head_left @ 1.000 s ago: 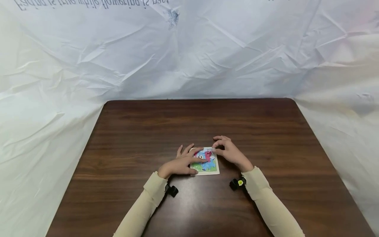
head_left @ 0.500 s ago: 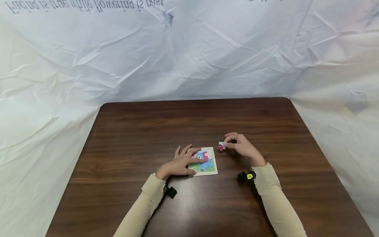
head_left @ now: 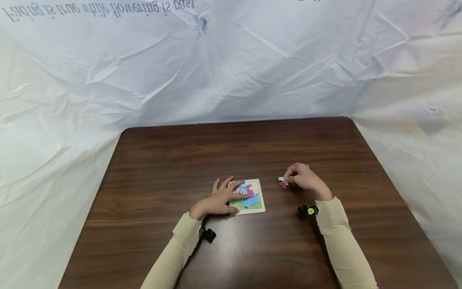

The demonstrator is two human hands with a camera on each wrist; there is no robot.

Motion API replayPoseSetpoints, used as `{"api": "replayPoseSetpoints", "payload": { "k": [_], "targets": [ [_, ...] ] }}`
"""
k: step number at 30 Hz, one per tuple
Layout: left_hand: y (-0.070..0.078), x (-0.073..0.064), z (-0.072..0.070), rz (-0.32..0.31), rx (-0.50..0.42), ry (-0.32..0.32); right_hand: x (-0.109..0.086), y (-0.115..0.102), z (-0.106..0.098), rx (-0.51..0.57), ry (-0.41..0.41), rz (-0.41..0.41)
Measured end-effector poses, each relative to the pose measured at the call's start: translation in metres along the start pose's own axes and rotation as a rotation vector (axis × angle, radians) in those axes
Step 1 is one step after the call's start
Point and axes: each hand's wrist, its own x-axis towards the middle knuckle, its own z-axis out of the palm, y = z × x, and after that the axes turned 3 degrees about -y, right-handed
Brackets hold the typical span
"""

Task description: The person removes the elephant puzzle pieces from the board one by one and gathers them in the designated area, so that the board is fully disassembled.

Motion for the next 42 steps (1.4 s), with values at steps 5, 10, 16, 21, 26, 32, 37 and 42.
{"api": "replayPoseSetpoints", "payload": {
  "k": [5, 10, 16, 21, 26, 32, 37, 42],
  "targets": [
    [0.0, 0.002, 0.002, 0.0, 0.001, 0.0, -0.006, 0.006, -0.004, -0.142, 0.076, 0.086],
    [0.0, 0.002, 0.001, 0.002, -0.001, -0.009, -0.007, 0.009, -0.005, -0.184, 0.107, 0.128],
    [-0.001, 0.001, 0.001, 0.014, 0.005, -0.004, -0.006, 0.012, -0.005, -0.21, 0.107, 0.121],
    [-0.002, 0.0, 0.001, 0.029, 0.006, -0.003, -0.005, 0.014, -0.002, -0.221, 0.114, 0.117],
    [-0.002, 0.0, 0.0, 0.042, 0.007, -0.003, -0.004, 0.015, -0.001, -0.216, 0.118, 0.11],
    [-0.003, -0.002, 0.0, 0.034, 0.0, -0.001, -0.002, 0.008, -0.001, -0.128, 0.144, 0.054],
    [-0.002, -0.001, 0.0, 0.039, -0.021, 0.005, 0.002, -0.012, 0.011, -0.025, 0.228, -0.058],
    [-0.001, -0.005, 0.0, 0.026, -0.085, 0.0, 0.014, -0.033, 0.035, 0.041, 0.24, -0.104]
  ]
}}
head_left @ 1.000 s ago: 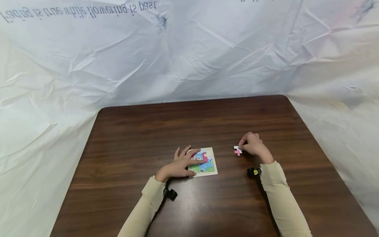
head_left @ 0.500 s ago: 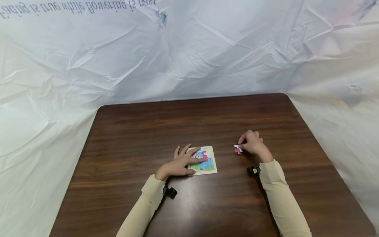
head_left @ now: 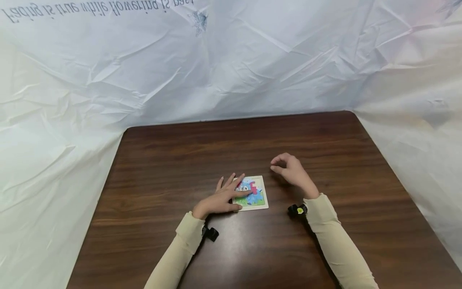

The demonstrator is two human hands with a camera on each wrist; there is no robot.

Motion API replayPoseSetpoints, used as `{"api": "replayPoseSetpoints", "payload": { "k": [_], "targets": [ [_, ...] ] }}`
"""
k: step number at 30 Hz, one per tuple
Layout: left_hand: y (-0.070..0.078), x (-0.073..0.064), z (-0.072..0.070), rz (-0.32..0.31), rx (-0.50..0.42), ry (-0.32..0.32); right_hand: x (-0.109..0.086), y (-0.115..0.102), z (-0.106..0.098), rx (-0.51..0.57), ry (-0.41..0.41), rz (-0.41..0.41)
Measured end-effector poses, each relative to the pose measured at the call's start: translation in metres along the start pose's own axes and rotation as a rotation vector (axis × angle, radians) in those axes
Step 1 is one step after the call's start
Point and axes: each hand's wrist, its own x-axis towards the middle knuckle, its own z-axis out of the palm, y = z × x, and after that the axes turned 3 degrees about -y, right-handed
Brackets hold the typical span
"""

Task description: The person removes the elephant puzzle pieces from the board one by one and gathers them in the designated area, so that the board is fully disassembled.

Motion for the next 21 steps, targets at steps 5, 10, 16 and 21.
{"api": "replayPoseSetpoints", "payload": {
  "k": [5, 10, 16, 21],
  "targets": [
    [0.001, -0.007, -0.002, -0.043, -0.012, -0.021, 0.005, -0.012, 0.024, 0.016, -0.013, -0.031],
    [0.003, -0.012, -0.005, -0.06, -0.006, -0.042, 0.005, -0.016, 0.041, -0.041, -0.025, -0.057],
    [-0.002, -0.014, -0.003, -0.034, -0.005, -0.048, 0.004, -0.02, 0.06, -0.151, -0.09, -0.018],
    [-0.005, -0.011, -0.004, -0.015, 0.005, -0.039, 0.004, -0.03, 0.069, -0.255, -0.072, -0.006]
  ]
}}
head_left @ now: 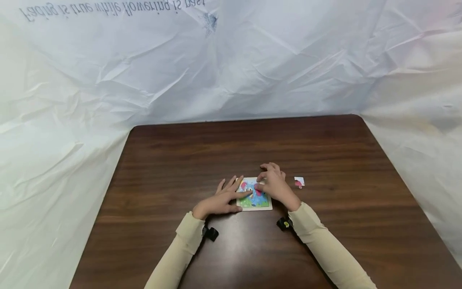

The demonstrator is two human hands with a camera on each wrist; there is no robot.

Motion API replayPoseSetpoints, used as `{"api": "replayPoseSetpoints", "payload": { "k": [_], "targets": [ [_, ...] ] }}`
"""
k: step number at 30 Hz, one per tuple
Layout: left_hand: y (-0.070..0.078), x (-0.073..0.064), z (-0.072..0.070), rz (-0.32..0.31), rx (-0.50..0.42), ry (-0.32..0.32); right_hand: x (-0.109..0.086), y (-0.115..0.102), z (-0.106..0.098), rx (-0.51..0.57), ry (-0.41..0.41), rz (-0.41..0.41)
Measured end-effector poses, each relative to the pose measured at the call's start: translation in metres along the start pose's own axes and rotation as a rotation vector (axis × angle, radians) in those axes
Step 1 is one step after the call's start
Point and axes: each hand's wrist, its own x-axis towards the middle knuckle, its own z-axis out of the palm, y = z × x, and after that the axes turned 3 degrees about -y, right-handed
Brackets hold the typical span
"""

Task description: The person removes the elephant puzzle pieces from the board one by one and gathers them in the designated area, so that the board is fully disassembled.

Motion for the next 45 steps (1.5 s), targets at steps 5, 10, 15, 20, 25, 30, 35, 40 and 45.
{"api": "replayPoseSetpoints", "payload": {
  "k": [5, 10, 15, 20, 25, 30, 35, 40, 45],
  "targets": [
    [0.003, 0.002, 0.003, -0.015, 0.024, -0.003, -0.002, 0.0, 0.001, -0.041, 0.012, 0.004],
    [0.005, 0.001, 0.002, -0.027, 0.029, -0.015, 0.001, 0.005, 0.004, -0.022, 0.019, -0.012],
    [0.005, 0.001, -0.001, -0.046, 0.023, -0.027, 0.004, 0.008, 0.003, 0.042, 0.025, -0.022],
    [0.005, 0.003, -0.001, -0.075, 0.027, -0.028, 0.003, 0.01, -0.002, 0.142, -0.021, -0.042],
    [0.005, 0.004, -0.001, -0.106, 0.028, -0.026, 0.003, 0.014, -0.005, 0.191, -0.043, -0.073],
    [0.008, 0.005, -0.001, -0.119, 0.032, -0.03, 0.002, 0.014, -0.004, 0.223, -0.019, -0.104],
    [0.01, 0.008, -0.001, -0.115, 0.045, -0.025, 0.001, 0.013, -0.013, 0.271, 0.012, -0.116],
    [0.009, 0.006, 0.0, -0.125, 0.038, -0.025, -0.001, 0.021, -0.03, 0.28, 0.018, -0.076],
    [0.006, 0.005, 0.0, -0.096, 0.012, -0.025, -0.006, 0.038, -0.051, 0.332, 0.003, -0.047]
  ]
}}
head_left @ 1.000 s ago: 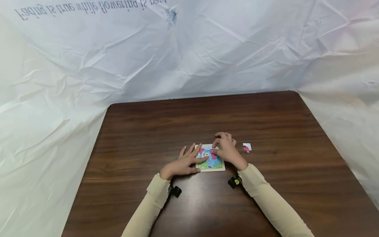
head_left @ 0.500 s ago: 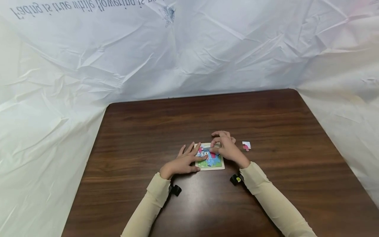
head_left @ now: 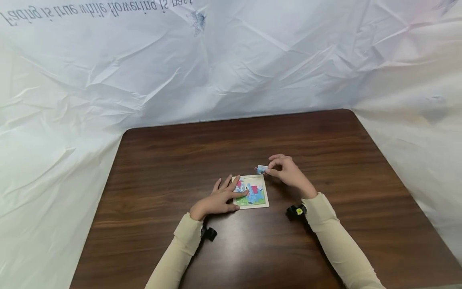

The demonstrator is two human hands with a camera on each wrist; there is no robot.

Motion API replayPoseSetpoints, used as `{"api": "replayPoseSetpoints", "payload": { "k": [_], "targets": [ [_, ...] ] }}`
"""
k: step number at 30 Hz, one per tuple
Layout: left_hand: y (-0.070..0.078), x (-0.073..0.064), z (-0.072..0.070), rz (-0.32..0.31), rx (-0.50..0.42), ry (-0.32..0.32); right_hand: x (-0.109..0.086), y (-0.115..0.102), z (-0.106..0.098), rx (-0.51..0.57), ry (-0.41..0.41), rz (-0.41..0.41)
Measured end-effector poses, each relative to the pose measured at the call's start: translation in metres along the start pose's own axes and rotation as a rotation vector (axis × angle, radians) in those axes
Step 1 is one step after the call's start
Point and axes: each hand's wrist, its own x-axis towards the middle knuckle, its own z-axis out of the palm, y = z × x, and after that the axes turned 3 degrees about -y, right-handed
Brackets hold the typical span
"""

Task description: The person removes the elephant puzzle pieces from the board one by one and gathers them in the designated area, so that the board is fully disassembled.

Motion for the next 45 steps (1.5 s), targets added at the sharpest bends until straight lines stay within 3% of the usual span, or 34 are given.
{"api": "replayPoseSetpoints", "payload": {
  "k": [8, 14, 27, 45],
  "targets": [
    [-0.002, -0.002, 0.0, 0.027, -0.006, 0.016, -0.006, 0.012, -0.029, 0.041, -0.046, 0.084],
    [-0.005, -0.003, 0.001, 0.044, -0.008, 0.012, -0.007, 0.027, -0.038, 0.0, -0.112, 0.087],
    [-0.003, -0.005, 0.001, 0.045, -0.027, 0.015, -0.011, 0.041, -0.034, -0.247, -0.13, 0.109],
    [0.0, -0.003, -0.001, 0.045, -0.03, 0.029, -0.011, 0.033, -0.033, -0.379, -0.131, 0.188]
  ]
}}
